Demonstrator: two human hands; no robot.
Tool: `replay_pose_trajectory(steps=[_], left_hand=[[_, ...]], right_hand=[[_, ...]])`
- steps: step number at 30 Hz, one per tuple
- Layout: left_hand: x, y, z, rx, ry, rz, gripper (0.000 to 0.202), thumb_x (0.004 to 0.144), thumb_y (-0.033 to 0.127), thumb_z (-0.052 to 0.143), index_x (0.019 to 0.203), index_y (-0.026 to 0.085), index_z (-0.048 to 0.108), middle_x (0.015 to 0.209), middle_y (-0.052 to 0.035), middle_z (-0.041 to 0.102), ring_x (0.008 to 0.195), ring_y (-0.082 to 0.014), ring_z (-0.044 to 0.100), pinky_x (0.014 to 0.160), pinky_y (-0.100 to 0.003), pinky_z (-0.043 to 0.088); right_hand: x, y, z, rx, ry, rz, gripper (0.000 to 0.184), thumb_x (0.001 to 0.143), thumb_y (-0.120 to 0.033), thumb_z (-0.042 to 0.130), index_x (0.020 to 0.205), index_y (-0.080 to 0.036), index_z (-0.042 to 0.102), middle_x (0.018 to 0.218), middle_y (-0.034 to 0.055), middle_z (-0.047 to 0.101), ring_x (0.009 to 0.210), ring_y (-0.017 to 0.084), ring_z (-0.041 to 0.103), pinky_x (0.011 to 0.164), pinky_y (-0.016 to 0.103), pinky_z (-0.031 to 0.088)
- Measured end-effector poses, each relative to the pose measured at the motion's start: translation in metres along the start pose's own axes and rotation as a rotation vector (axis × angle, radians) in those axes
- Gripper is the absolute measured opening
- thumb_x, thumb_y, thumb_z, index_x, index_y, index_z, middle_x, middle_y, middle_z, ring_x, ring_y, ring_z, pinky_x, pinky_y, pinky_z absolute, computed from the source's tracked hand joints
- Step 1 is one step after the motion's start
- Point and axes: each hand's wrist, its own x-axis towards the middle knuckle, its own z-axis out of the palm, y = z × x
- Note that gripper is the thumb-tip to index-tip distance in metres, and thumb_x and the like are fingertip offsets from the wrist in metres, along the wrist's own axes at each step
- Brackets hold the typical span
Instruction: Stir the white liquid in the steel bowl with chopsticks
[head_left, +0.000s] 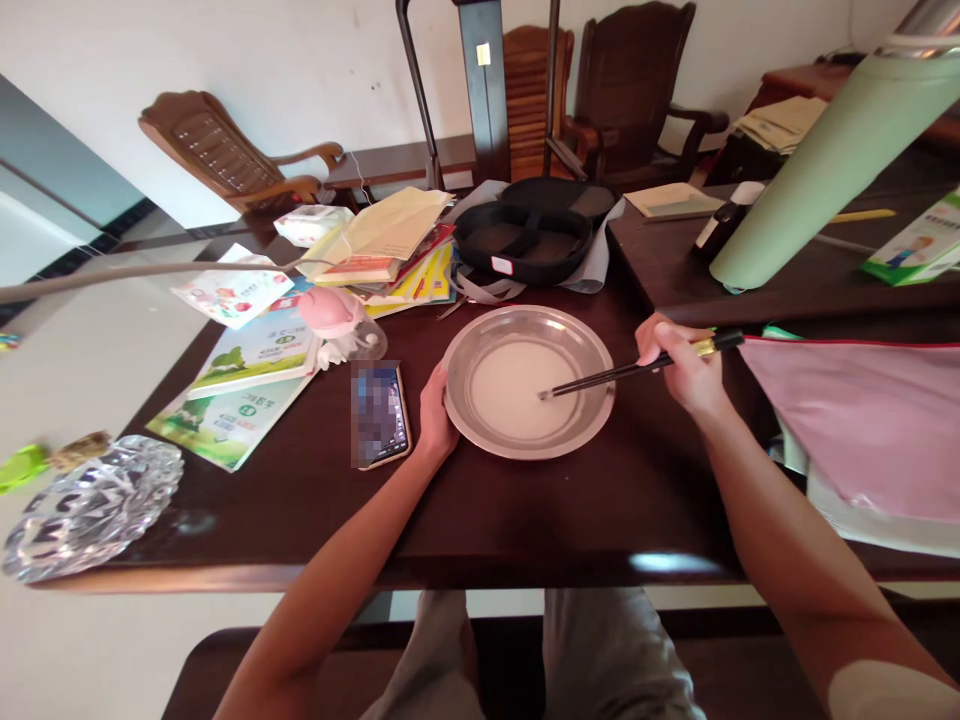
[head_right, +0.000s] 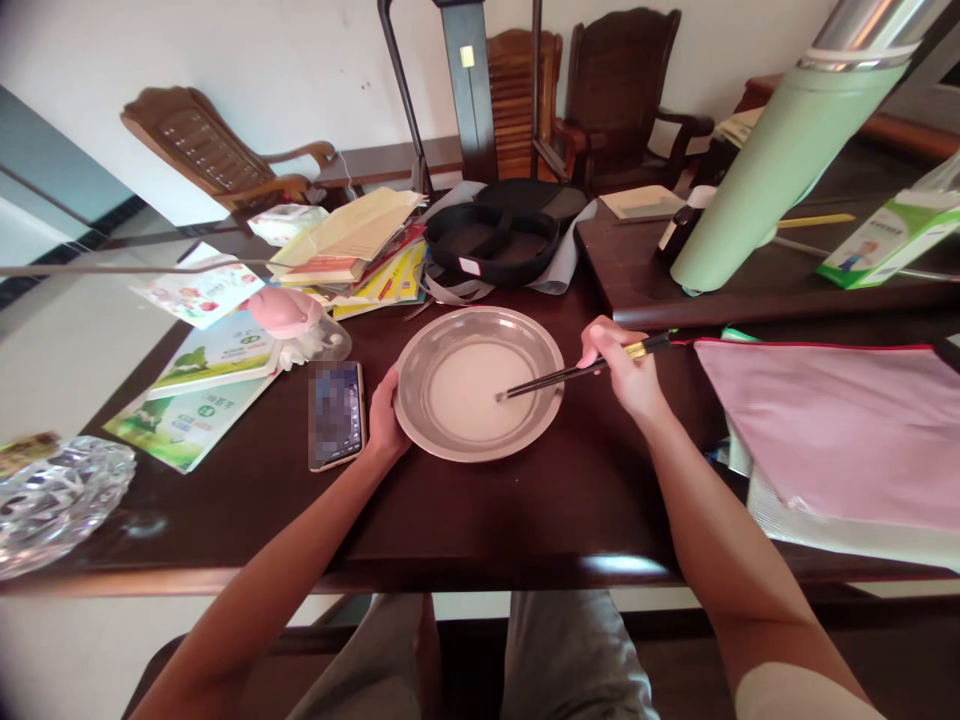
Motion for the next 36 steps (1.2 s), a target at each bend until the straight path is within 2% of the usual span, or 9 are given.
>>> replay_pose_trajectory(steps=[7,10,14,17,21,25,29,32,36], left_hand=[[0.0,0.0,0.0,-0.005,0.004,0.007,0.051,0.088,0.068,0.085,0.114,0.024,0.089,0.134,-0.0075,0.09,0.137,-0.0382,0.078,0.122,-0.049,0.06],[0.001,0.0,0.0,-0.02,0.007,-0.002,0.051,0.088,0.067,0.086,0.114,0.024,0.089,0.133,-0.0074,0.09,0.135,-0.0376,0.078,0.121,-0.049,0.061],[0.001,-0.001,-0.001,-0.03,-0.004,-0.004,0.051,0.089,0.065,0.084,0.118,0.024,0.089,0.132,-0.0076,0.09,0.135,-0.0373,0.078,0.121,-0.049,0.06],[0.0,-0.001,-0.001,-0.024,-0.009,0.0,0.05,0.09,0.065,0.083,0.117,0.024,0.089,0.133,-0.0081,0.089,0.136,-0.0377,0.078,0.121,-0.049,0.061],[0.0,0.0,0.001,-0.017,0.002,0.008,0.049,0.089,0.066,0.084,0.114,0.023,0.088,0.132,-0.0079,0.09,0.135,-0.0383,0.078,0.121,-0.049,0.06],[0.001,-0.001,0.0,-0.008,0.003,0.002,0.049,0.09,0.066,0.084,0.115,0.024,0.088,0.134,-0.0083,0.089,0.136,-0.0387,0.078,0.121,-0.05,0.06],[0.002,-0.003,-0.002,0.003,-0.007,0.007,0.05,0.091,0.067,0.082,0.118,0.025,0.088,0.134,-0.0076,0.089,0.137,-0.039,0.078,0.122,-0.051,0.06],[0.002,-0.003,-0.002,-0.007,-0.003,0.003,0.049,0.091,0.067,0.083,0.117,0.025,0.088,0.137,-0.0069,0.089,0.14,-0.0388,0.077,0.125,-0.051,0.059],[0.001,-0.002,-0.001,-0.007,0.009,0.0,0.048,0.089,0.066,0.084,0.115,0.025,0.089,0.138,-0.0067,0.089,0.142,-0.0391,0.076,0.128,-0.052,0.057]], right_hand=[[-0.008,-0.004,0.019,-0.223,-0.212,0.034,0.061,0.1,-0.086,0.074,0.075,-0.031,0.086,0.079,0.0056,0.068,0.079,0.025,0.066,0.074,0.044,0.056],[-0.002,-0.002,0.01,-0.246,-0.099,0.016,0.061,0.099,-0.087,0.074,0.073,-0.032,0.085,0.078,0.0069,0.067,0.077,0.026,0.066,0.072,0.046,0.056],[0.002,-0.001,0.001,-0.048,0.018,-0.002,0.063,0.1,-0.078,0.079,0.059,-0.03,0.076,0.065,0.0043,0.059,0.065,0.022,0.059,0.059,0.04,0.046],[-0.003,-0.003,0.007,0.013,-0.091,0.035,0.064,0.102,-0.076,0.078,0.059,-0.029,0.076,0.066,0.0036,0.059,0.066,0.021,0.058,0.059,0.038,0.045],[-0.008,-0.005,0.018,-0.211,-0.237,0.045,0.058,0.101,-0.082,0.076,0.074,-0.031,0.086,0.08,0.0059,0.07,0.079,0.025,0.066,0.077,0.045,0.055],[-0.003,-0.004,0.009,-0.269,-0.127,0.03,0.06,0.1,-0.083,0.076,0.072,-0.03,0.084,0.079,0.0075,0.068,0.075,0.025,0.065,0.072,0.046,0.054],[0.001,-0.004,-0.002,-0.043,-0.03,0.027,0.066,0.102,-0.078,0.077,0.06,-0.028,0.076,0.066,0.0036,0.059,0.061,0.019,0.053,0.056,0.038,0.043],[-0.003,-0.005,0.006,-0.01,-0.145,0.05,0.063,0.103,-0.077,0.077,0.062,-0.028,0.079,0.067,0.0028,0.061,0.061,0.018,0.054,0.057,0.037,0.042],[-0.008,-0.005,0.019,-0.239,-0.252,0.042,0.059,0.1,-0.083,0.076,0.075,-0.031,0.087,0.078,0.0053,0.07,0.077,0.024,0.067,0.077,0.044,0.053]])
